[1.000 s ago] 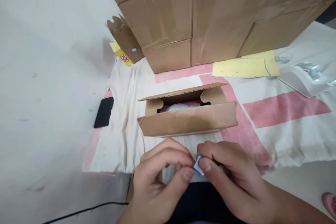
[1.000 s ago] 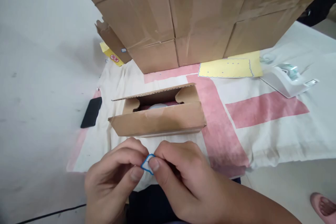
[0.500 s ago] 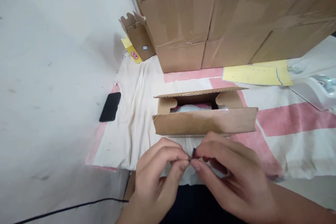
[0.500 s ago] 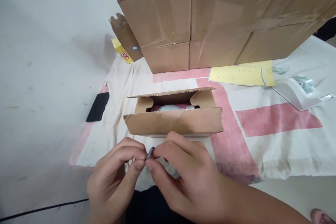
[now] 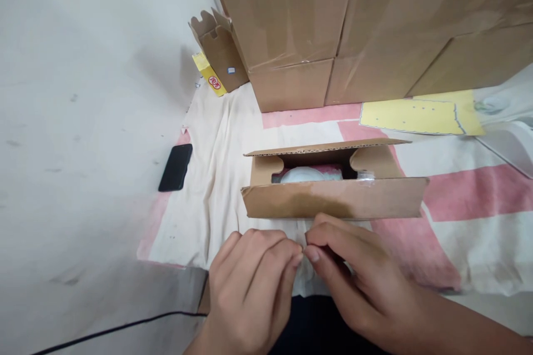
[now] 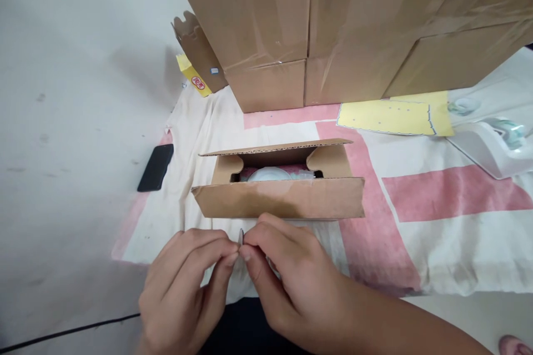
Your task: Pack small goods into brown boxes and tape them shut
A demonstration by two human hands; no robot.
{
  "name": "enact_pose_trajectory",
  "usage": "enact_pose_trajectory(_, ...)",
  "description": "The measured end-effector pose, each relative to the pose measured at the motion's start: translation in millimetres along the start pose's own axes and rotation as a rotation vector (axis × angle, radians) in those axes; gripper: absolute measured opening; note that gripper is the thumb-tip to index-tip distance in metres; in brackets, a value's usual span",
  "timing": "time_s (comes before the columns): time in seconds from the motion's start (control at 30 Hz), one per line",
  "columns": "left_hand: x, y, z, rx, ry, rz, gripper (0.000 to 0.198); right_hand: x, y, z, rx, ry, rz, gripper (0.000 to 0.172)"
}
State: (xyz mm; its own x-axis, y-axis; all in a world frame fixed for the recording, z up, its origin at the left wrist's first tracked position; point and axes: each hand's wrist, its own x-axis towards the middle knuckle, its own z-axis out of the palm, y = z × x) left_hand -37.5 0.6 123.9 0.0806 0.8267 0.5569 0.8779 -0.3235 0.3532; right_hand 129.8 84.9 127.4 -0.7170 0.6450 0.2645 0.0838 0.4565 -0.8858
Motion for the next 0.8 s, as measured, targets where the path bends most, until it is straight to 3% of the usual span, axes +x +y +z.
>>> enact_pose_trajectory(0.23, 3, 4, 0.1, -0.206, -0.097, -0.240, 0.015, -3, 10, 4, 0.043, 0.020, -0.041, 0.014)
enact_pose_trajectory(0.63, 0, 1, 2.7, -0.029, -0.075, -0.088, 0.018, 0, 12, 10, 0.108, 0.126, 0.005, 0.019)
enact_pose_trajectory(0.8, 1, 3, 3.6, -0.115, -0.100, -0.145, 0.019, 1, 15, 14, 0.124, 0.168, 0.023, 0.024)
